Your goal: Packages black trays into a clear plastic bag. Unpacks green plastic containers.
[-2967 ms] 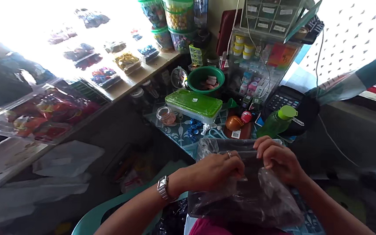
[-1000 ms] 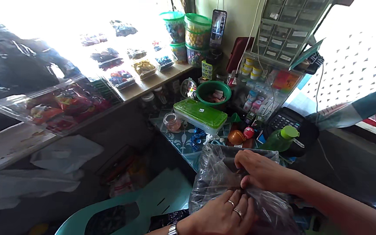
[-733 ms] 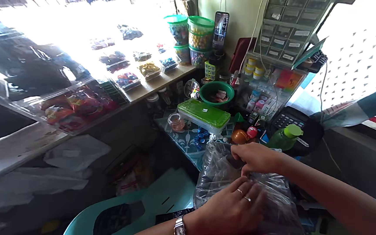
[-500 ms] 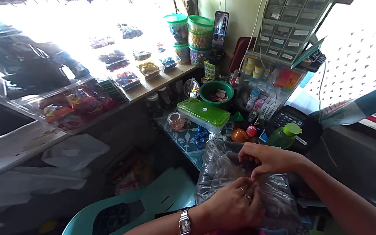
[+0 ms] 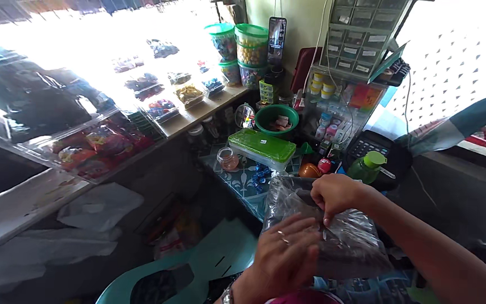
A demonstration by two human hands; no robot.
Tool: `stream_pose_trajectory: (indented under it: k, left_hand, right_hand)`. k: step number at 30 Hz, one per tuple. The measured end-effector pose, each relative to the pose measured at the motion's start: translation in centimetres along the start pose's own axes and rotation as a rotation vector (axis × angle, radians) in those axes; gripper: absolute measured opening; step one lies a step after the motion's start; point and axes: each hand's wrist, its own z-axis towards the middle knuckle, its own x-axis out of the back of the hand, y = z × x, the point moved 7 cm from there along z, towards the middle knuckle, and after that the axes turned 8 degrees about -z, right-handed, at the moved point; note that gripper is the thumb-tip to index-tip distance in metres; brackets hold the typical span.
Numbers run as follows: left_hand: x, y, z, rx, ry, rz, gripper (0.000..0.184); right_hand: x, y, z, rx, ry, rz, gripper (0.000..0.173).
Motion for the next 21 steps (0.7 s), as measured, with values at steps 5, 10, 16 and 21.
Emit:
stream_pose_trajectory:
  k: [5, 10, 16, 21]
  left_hand:
    - [6.1, -7.8, -6.9, 0.651, 0.342, -0.093, 0.040]
    - [2.4, -14.1, -20.5, 1.707, 0.396, -0.509, 0.057]
    - [-3.3, -10.9, -19.4, 1.930, 0.235, -0.941, 0.066]
    - [-3.1, -9.7, -19.2, 1.697, 0.406, -0.916, 0.053]
  right_hand:
    - [-3.1, 6.2, -5.2, 0.322, 0.822, 0.659, 0.035]
    - [-10.5, 11.8, -7.3, -0.348, 1.135, 0.965, 0.071]
    - [-12.1, 8.3, -5.8, -0.427, 0.891, 1.211, 0.064]
    - [-13.2, 5.9, -8.6, -0.413, 1.011, 1.138, 0.057]
